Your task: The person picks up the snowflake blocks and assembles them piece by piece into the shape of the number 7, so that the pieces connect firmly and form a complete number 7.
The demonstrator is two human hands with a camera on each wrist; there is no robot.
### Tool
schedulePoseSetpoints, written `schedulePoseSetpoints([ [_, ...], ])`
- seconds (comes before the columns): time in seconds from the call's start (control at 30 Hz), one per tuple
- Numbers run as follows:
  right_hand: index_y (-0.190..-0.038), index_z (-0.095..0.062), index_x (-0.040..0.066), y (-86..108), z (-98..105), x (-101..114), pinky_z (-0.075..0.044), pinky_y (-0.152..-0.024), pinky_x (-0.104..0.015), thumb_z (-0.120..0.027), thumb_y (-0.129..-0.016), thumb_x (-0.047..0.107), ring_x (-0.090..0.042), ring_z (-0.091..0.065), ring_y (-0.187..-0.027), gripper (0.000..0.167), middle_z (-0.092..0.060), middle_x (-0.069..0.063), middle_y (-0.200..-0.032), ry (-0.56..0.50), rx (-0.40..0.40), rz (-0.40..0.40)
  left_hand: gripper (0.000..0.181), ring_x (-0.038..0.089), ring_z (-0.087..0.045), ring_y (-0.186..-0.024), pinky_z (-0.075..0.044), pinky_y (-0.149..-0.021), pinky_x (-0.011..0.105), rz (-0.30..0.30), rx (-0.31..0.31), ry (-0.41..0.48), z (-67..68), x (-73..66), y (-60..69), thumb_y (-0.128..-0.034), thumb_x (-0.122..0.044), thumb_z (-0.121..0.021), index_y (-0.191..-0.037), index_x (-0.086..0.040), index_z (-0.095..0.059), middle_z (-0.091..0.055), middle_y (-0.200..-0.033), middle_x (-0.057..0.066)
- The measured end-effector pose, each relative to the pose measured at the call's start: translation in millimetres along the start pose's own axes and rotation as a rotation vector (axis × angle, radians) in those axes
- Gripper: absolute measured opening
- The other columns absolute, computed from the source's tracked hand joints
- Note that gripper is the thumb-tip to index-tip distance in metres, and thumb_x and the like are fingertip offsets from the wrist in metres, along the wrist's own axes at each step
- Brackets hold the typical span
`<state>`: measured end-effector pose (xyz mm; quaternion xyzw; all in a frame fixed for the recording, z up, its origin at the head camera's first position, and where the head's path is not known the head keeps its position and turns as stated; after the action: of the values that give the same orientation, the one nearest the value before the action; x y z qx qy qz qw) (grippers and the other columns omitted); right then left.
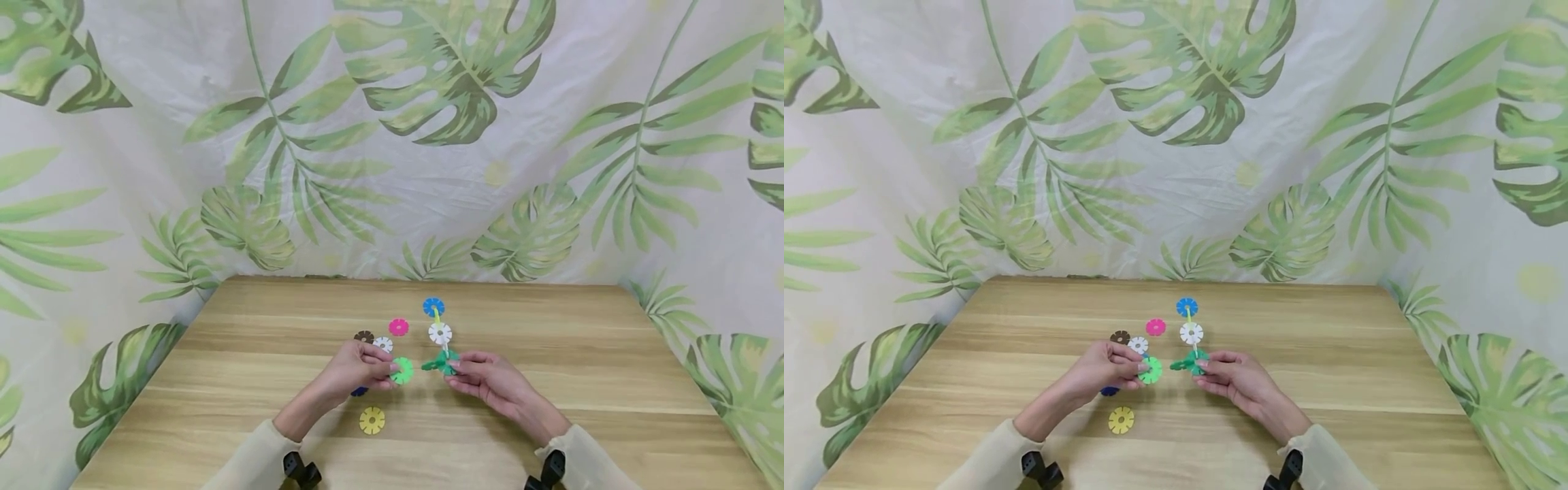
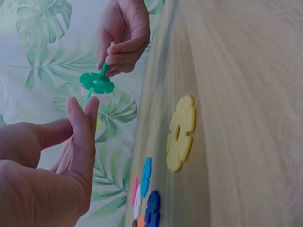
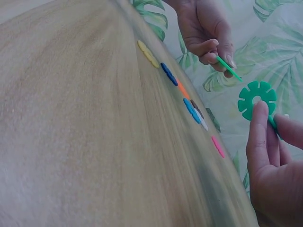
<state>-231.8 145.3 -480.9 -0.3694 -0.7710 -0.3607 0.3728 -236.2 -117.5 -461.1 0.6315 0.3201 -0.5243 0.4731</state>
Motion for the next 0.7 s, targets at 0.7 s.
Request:
schedulePoseSetpoints([
  [0.7,-0.108,-0.065,0.004,-3.8,-6,-5,-0.065,-0.091,-0.030,-0.065,-0.100,-0.002,-0.019,-0.079,-0.093,0.010,-0.077,-0.009,-0.100,0.015,-0.011,0.006,0.025,0.018,-0.079,-0.074,-0.066,-0.073,0.027,-0.027,0.003,0.011,-13.1,-0.3,-4.1,-0.0946,-0.001,-0.074,-0.114,0.013,-0.068,-0.081,-0.094,0.017],
])
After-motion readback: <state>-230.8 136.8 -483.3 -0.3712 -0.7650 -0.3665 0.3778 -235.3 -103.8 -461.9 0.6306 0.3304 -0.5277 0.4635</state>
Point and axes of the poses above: each hand's wrist, its own y-axis away from the middle knuckle, its own z-axis out of the back of the hand, x = y × z, the point moved 5 cm from there along -y, towards the middle knuckle
